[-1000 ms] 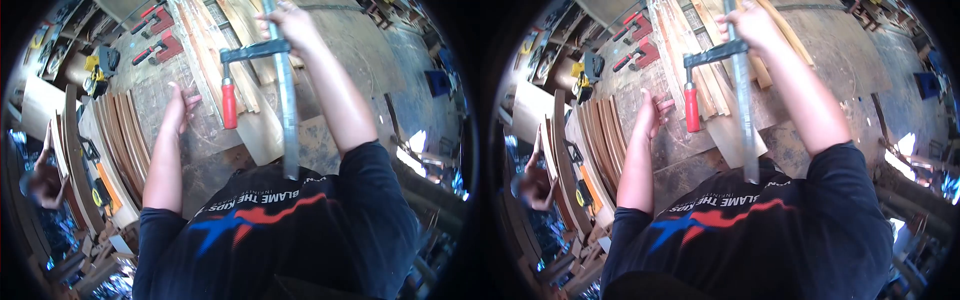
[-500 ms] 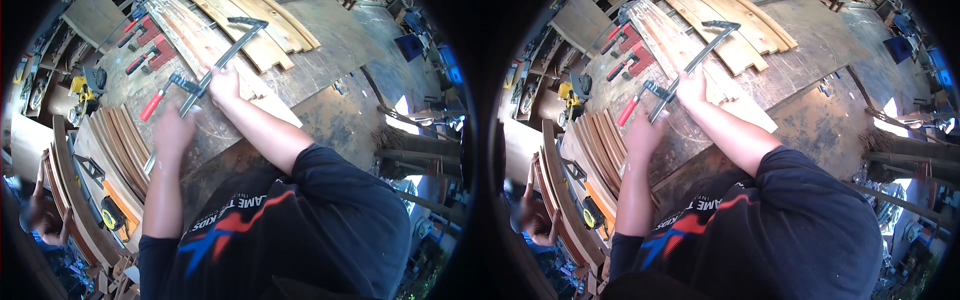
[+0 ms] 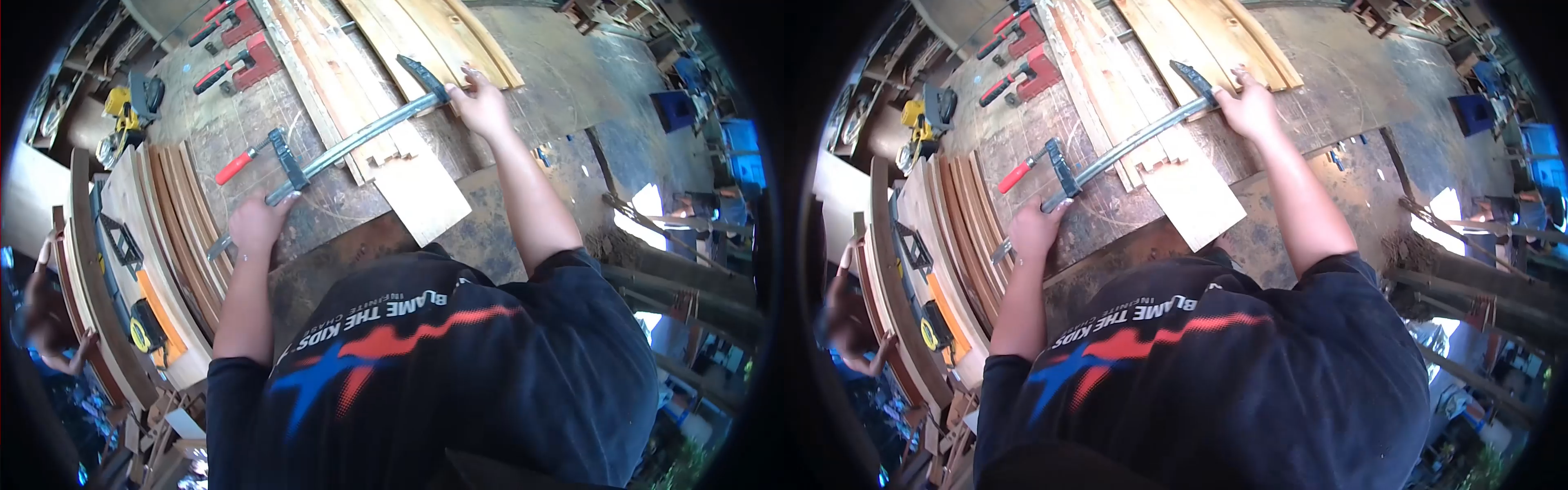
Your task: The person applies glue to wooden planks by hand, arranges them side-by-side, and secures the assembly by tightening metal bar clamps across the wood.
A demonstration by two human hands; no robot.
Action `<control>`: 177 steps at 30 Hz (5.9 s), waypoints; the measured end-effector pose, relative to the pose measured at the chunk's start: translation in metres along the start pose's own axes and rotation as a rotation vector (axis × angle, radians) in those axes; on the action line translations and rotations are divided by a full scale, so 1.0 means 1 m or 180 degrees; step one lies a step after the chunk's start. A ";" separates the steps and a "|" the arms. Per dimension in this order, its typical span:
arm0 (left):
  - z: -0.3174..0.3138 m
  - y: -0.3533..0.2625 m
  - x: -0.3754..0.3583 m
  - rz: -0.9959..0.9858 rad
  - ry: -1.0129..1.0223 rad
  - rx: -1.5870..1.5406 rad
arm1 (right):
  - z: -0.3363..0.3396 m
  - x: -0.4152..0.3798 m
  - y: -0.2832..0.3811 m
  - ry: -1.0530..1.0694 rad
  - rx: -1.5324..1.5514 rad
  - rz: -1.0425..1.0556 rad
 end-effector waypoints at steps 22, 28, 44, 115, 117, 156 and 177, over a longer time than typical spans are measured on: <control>0.013 0.033 0.021 -0.0325 0.0299 0.0225 | -0.076 -0.041 -0.006 0.0588 0.1812 -0.0539; 0.005 0.023 0.024 -0.0492 0.1088 -0.0137 | -0.077 -0.052 -0.011 0.0341 0.2324 -0.0894; 0.016 -0.007 0.018 -0.0314 0.0189 -0.0290 | -0.077 -0.042 -0.015 -0.0200 0.3618 -0.1878; -0.098 -0.053 0.062 0.1051 -0.0093 -0.1852 | -0.049 0.070 0.018 0.1143 -0.1104 0.0816; -0.100 -0.051 0.066 0.0957 -0.0036 -0.1717 | -0.054 0.075 0.015 0.1273 -0.1162 0.0740; -0.124 -0.050 0.042 0.2132 0.0891 -0.3780 | -0.052 0.032 0.009 0.2790 -0.0623 0.1320; -0.104 -0.043 0.032 0.1452 0.0383 -0.2792 | -0.063 0.024 0.019 0.3547 -0.0916 0.1044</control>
Point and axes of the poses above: each hand's wrist, its own x-axis towards the middle knuckle, its own z-axis out of the back of the hand, y = z × x, the point moved 10 cm from there along x, towards the middle knuckle, and after that the axes turned 12 degrees about -y, right-handed, at the moved point
